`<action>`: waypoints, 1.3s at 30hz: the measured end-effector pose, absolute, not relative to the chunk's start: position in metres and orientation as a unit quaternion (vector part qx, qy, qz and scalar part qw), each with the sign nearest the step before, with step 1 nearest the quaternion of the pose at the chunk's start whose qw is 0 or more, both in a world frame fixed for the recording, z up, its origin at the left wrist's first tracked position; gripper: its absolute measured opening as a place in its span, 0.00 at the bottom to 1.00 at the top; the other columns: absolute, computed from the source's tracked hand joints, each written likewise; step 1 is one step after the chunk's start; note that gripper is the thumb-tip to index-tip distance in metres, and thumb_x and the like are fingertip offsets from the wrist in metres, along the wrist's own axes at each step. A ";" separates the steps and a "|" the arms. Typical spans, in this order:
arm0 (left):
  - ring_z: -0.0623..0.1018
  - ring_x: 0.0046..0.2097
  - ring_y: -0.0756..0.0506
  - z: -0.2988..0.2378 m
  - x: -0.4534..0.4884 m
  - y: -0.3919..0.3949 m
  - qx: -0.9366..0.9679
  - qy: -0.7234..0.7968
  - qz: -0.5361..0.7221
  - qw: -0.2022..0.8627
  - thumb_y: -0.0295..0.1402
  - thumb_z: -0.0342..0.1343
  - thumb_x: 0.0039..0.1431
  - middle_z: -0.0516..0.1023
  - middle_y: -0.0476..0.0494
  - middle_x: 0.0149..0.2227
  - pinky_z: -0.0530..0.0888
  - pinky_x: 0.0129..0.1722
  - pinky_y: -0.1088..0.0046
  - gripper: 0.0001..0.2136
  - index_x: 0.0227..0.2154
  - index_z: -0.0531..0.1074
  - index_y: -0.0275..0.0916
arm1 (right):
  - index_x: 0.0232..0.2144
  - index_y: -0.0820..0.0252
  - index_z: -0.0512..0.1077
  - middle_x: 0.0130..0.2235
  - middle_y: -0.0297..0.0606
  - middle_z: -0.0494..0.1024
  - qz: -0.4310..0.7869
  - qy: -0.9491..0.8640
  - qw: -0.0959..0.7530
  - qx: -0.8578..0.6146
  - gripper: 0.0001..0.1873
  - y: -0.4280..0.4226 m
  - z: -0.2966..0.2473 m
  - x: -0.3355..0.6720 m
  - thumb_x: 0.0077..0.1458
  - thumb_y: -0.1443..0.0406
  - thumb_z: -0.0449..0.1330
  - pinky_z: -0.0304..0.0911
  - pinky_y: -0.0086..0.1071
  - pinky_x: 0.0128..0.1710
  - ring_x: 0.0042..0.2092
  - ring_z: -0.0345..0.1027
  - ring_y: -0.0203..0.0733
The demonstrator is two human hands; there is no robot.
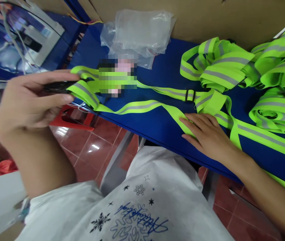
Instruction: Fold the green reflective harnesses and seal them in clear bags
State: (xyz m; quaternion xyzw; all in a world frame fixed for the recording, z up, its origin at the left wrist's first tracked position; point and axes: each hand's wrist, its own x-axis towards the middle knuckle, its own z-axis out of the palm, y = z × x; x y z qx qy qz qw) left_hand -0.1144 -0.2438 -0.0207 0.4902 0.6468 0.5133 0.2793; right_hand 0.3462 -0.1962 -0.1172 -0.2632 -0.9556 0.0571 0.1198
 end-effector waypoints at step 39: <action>0.78 0.43 0.49 -0.075 0.005 -0.197 0.591 0.493 0.615 0.173 0.39 0.77 0.53 0.74 0.47 0.51 0.77 0.44 0.69 0.21 0.49 0.77 0.50 | 0.46 0.54 0.73 0.48 0.34 0.81 0.565 -0.662 0.368 -0.327 0.06 -0.125 -0.063 0.196 0.70 0.64 0.57 0.77 0.39 0.52 0.52 0.79 0.43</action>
